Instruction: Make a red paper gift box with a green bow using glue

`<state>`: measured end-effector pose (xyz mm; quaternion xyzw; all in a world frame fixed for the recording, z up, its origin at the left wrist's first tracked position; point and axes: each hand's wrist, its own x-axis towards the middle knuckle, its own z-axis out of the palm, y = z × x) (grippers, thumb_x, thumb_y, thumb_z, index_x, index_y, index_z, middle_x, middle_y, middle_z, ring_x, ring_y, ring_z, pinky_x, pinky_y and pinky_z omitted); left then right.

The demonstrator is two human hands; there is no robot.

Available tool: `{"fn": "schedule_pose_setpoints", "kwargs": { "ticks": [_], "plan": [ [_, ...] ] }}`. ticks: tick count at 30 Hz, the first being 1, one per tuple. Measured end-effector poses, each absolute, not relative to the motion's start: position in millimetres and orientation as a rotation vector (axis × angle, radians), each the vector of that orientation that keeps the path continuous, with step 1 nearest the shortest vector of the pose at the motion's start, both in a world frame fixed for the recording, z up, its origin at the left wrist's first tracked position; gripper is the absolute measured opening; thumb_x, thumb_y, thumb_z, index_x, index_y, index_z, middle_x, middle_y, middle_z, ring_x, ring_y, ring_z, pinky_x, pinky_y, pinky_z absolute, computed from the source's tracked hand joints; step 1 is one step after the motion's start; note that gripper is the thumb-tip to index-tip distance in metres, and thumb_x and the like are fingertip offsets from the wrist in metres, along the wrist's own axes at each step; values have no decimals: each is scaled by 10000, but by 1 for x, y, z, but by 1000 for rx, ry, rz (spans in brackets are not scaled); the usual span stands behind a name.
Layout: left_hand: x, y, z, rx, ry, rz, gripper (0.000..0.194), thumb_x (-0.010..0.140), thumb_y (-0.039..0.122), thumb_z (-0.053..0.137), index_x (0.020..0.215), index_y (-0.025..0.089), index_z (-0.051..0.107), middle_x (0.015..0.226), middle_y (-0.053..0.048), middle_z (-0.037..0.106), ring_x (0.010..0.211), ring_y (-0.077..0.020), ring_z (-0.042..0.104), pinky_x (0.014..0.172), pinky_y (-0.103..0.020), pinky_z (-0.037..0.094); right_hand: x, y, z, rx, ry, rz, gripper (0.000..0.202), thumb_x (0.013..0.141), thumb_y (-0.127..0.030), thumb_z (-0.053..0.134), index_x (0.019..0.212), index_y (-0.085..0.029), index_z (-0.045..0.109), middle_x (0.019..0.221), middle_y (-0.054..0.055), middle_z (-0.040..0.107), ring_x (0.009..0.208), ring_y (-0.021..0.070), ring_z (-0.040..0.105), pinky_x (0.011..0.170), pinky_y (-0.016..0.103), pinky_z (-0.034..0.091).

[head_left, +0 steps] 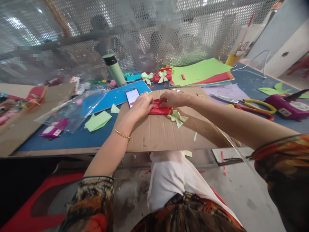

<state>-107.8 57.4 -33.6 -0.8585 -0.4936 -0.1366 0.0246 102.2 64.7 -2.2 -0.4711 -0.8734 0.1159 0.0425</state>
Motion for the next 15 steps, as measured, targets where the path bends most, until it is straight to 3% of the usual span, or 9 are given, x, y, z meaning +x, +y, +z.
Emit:
{"fn": "schedule_pose_setpoints", "kwargs": {
  "ticks": [5, 9, 13, 15],
  "plan": [
    [-105, 53, -35, -2721, -1635, -416, 285, 1071, 255, 641, 1326, 137, 688, 1365, -195, 702, 1339, -322, 647, 1139, -450, 523, 104, 64, -8, -1407, -2670, 322, 279, 970, -237, 679, 1142, -137, 874, 1017, 108, 824, 840, 182, 685, 742, 292, 431],
    [-107, 57, -36, -2745, -1660, -427, 674, 1027, 354, 736, 1618, 133, 500, 1412, -216, 722, 1379, -349, 648, 1144, -459, 516, 106, 65, -14, -1389, -2670, 316, 267, 961, -241, 686, 1123, -154, 879, 1048, 107, 822, 892, 194, 695, 763, 292, 440],
    [-109, 60, -31, -2674, -1743, -419, 803, 925, 410, 841, 1612, 136, 529, 1258, -197, 785, 1217, -367, 717, 1030, -451, 544, 109, 62, -20, -1371, -2645, 271, 272, 953, -182, 654, 1140, -170, 850, 1077, 106, 803, 947, 206, 688, 793, 286, 456],
    [-107, 60, -26, -2682, -1813, -391, 744, 880, 388, 871, 1531, 139, 609, 1120, -147, 801, 1083, -334, 738, 926, -408, 545, 110, 59, -25, -1378, -2602, 231, 255, 943, -179, 661, 1152, -159, 805, 1089, 114, 786, 956, 216, 671, 795, 295, 455]
  ]
}}
